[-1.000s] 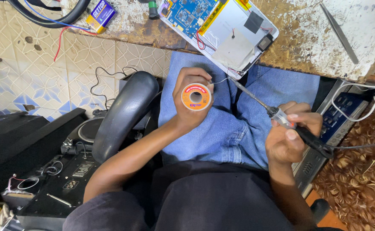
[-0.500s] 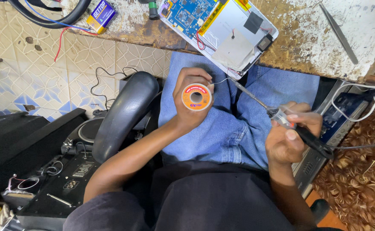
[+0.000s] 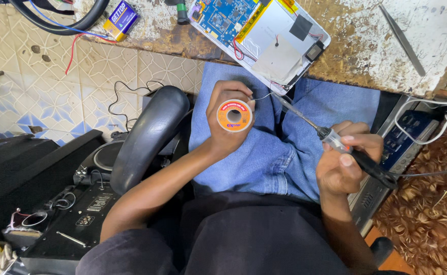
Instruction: The person sits in a chair with an electronic device on their lap and uses a soldering iron to apply solder to wires and components. They handle a spool of solder wire and manipulate the device's internal parts while seated.
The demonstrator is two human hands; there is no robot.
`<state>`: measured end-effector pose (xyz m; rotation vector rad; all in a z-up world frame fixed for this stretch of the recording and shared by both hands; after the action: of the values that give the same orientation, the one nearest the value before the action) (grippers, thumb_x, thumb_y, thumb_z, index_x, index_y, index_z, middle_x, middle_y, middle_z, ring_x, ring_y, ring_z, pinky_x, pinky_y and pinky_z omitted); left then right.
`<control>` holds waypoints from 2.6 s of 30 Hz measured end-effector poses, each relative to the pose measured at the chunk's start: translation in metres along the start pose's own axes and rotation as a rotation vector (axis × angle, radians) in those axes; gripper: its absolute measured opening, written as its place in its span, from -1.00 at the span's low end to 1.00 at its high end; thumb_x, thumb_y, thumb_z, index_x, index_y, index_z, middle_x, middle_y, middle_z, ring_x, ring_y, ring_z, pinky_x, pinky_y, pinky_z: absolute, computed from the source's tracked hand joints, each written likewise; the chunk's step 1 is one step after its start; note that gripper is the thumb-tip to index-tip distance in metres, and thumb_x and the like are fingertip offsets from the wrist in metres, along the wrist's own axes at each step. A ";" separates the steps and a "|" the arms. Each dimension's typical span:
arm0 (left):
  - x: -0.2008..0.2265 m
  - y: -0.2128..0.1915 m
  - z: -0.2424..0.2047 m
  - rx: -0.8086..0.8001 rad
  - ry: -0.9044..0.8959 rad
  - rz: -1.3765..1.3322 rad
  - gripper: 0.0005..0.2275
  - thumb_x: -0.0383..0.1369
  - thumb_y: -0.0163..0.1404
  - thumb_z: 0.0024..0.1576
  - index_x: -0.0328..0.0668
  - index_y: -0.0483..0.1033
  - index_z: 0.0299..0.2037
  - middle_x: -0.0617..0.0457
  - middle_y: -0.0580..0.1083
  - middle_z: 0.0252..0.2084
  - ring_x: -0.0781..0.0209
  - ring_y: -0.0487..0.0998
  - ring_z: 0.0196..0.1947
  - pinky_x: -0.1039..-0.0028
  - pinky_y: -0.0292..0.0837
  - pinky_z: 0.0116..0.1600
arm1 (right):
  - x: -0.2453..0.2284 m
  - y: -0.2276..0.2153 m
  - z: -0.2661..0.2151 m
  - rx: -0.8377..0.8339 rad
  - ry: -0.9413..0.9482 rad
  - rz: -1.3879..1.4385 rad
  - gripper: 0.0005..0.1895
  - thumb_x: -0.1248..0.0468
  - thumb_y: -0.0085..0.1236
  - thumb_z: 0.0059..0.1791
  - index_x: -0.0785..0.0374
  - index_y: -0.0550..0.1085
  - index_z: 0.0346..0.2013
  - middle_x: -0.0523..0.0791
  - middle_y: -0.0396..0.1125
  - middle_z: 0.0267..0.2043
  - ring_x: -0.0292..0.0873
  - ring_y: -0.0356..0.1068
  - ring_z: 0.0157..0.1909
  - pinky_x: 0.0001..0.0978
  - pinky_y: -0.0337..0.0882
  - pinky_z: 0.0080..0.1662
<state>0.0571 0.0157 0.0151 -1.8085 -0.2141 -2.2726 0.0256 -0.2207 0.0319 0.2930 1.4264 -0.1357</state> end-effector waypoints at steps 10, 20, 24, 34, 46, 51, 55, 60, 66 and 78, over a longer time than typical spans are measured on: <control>0.001 0.000 0.001 0.003 0.015 0.013 -0.93 -0.45 0.02 0.24 -0.21 0.40 -0.27 -0.14 0.41 -0.20 0.10 0.51 -0.22 0.38 0.43 0.00 | -0.001 0.000 0.000 -0.005 0.011 0.010 -0.75 0.08 -0.01 -0.14 0.10 0.30 -0.26 -0.17 0.04 -0.43 -0.22 0.08 -0.47 -0.35 0.14 -0.25; 0.000 -0.001 0.000 0.012 -0.005 -0.010 -0.93 -0.43 0.03 0.23 -0.20 0.42 -0.26 -0.13 0.41 -0.19 0.11 0.50 -0.20 0.38 0.43 0.02 | -0.004 -0.001 0.002 -0.001 -0.005 0.027 -0.76 0.07 -0.01 -0.14 0.10 0.30 -0.28 -0.19 0.04 -0.45 -0.22 0.08 -0.49 -0.37 0.15 -0.28; -0.001 -0.001 0.001 0.025 0.001 -0.018 -0.91 -0.40 0.01 0.24 -0.20 0.42 -0.28 -0.13 0.42 -0.20 0.11 0.50 -0.21 0.36 0.42 0.01 | -0.004 -0.002 0.001 -0.011 0.006 0.061 -0.74 0.06 0.05 -0.13 0.10 0.30 -0.28 -0.21 0.06 -0.43 -0.23 0.10 -0.48 -0.37 0.15 -0.28; 0.000 -0.011 0.007 0.138 -0.072 -0.086 -0.90 -0.36 0.02 0.25 -0.13 0.38 -0.26 -0.02 0.41 -0.23 0.17 0.46 -0.18 0.40 0.37 0.06 | -0.010 -0.015 0.001 0.005 -0.030 0.142 -0.79 0.16 0.00 -0.14 0.16 0.34 -0.27 -0.18 0.06 -0.44 -0.21 0.11 -0.50 -0.39 0.15 -0.29; 0.044 -0.089 0.093 0.296 0.115 0.083 -0.76 -0.45 0.14 0.20 -0.08 0.31 -0.07 0.04 0.40 -0.16 0.26 0.43 -0.16 0.47 0.35 0.07 | -0.014 -0.021 -0.002 0.028 0.018 0.212 -0.78 0.14 0.00 -0.15 0.14 0.32 -0.29 -0.17 0.06 -0.44 -0.23 0.09 -0.47 -0.42 0.16 -0.30; 0.042 -0.085 0.133 0.145 0.150 0.173 -0.72 -0.51 0.12 0.11 -0.13 0.33 -0.03 0.05 0.34 -0.12 0.25 0.37 -0.14 0.49 0.32 0.05 | -0.018 -0.018 -0.003 0.002 -0.008 0.232 -0.77 0.11 0.01 -0.13 0.14 0.32 -0.29 -0.16 0.05 -0.42 -0.22 0.09 -0.44 -0.41 0.16 -0.31; 0.025 -0.067 0.155 0.064 0.177 0.200 -0.71 -0.52 0.12 0.10 -0.09 0.22 -0.12 0.05 0.30 -0.19 0.24 0.34 -0.19 0.46 0.29 -0.01 | -0.023 -0.027 0.000 -0.008 -0.039 0.218 -0.78 0.13 0.00 -0.12 0.14 0.35 -0.25 -0.15 0.09 -0.42 -0.22 0.12 -0.46 -0.39 0.20 -0.28; 0.021 -0.048 0.166 -0.145 0.229 0.307 -0.65 -0.56 0.11 0.07 -0.19 0.39 0.06 -0.04 0.49 -0.01 0.13 0.53 -0.01 0.41 0.39 0.12 | -0.034 -0.053 0.012 0.069 -0.173 0.135 -0.73 0.08 -0.07 0.02 0.13 0.26 -0.08 -0.05 0.05 -0.29 -0.21 0.10 -0.45 -0.46 0.29 -0.44; 0.025 -0.042 0.151 -0.272 0.270 0.598 -0.47 -0.47 0.29 0.11 -0.16 0.33 0.26 -0.17 0.27 0.26 -0.15 0.24 0.33 0.13 0.09 0.43 | -0.082 -0.067 0.062 0.008 -0.510 0.210 -0.71 -0.08 -0.09 0.20 0.01 0.24 0.02 -0.18 0.04 -0.32 -0.28 0.06 -0.44 -0.40 0.34 -0.36; 0.093 -0.014 0.086 -0.080 0.544 0.550 -0.97 -0.50 0.06 0.29 -0.28 0.50 -0.14 -0.09 0.46 -0.16 -0.04 0.44 -0.14 0.22 0.25 0.04 | -0.131 0.013 0.144 0.086 -0.693 0.090 -0.31 -0.21 -0.05 0.15 0.49 0.27 0.02 0.22 0.22 -0.23 0.04 0.18 -0.38 -0.29 0.20 -0.40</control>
<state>0.1147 0.0425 0.1258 -1.0285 0.4186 -2.2540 0.1479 -0.2593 0.1796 0.3386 0.7202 -0.2023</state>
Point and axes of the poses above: each hand's wrist, its own z-axis towards the middle knuckle, its own y-axis out of the palm, x = y × z, the point moved 6 cm from there along z, towards the middle knuckle
